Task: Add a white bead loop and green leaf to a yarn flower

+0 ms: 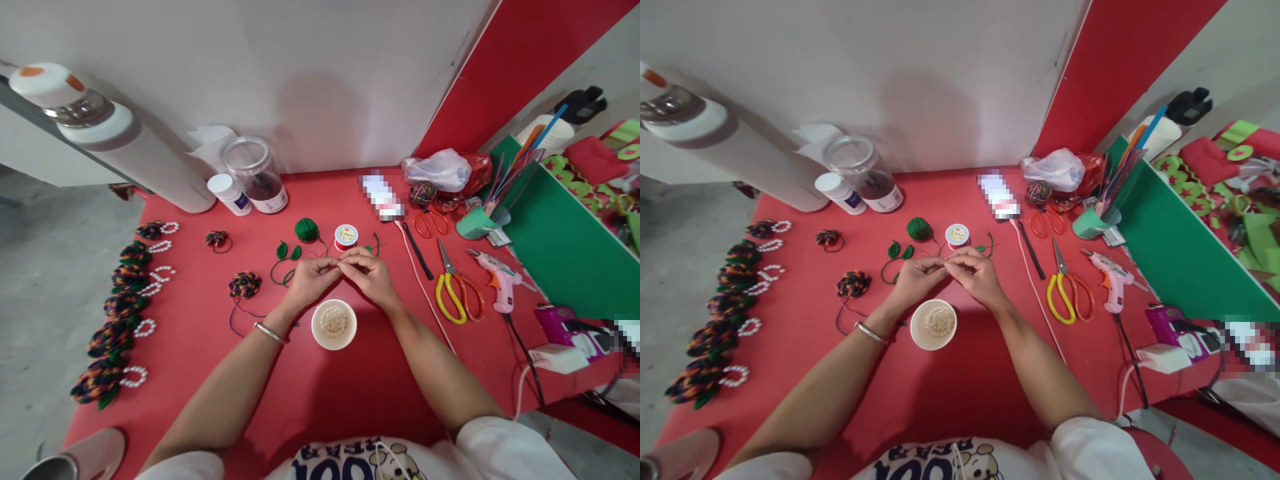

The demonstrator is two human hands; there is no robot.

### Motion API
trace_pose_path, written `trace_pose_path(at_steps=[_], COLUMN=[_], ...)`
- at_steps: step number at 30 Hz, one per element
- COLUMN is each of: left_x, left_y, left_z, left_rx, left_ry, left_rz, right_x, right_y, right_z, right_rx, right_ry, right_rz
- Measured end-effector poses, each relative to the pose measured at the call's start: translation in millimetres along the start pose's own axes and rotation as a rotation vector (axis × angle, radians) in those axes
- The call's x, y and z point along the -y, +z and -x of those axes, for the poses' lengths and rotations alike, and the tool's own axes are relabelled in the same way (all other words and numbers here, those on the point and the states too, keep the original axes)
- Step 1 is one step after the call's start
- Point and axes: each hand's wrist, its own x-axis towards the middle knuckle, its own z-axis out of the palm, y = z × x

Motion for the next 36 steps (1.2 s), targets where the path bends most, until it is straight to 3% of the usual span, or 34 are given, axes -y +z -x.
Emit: trace_pose_path(at_steps=[4,7,15,20,24,31,36], left_x=[-1,0,5,5,2,-3,0], left_y=[-4.3,-6.2,-6.9,-7.0,-6.7,-7.7,-9.5], left_z=[0,0,0,-1,-1,-2,-2], left_rx=[0.095,0.086,0.032,-0.021,-0.028,-0.050,-0.013], left_ry=[-0.012,-0.021,-0.032,-0.042,-0.041,-0.053,-0.061], left_rz=[0.070,0.110,0.250,0.163,0.158,0.167,0.147], right_x=[-2,-3,-2,-3,-4,-9,-8], right_y=[-1,0,1,4,5,6,6], right_z=[3,5,3,7,9,12,11], right_rx=[0.008,0.025,0.041,0.002,0.010,0.010,-0.010], right_ry=[0.135,0.205,-0.067,-0.155,-0.148,0.037,0.052], right_rz=[-0.146,-0.189,0.157,0.325,0.331,0.176,0.123])
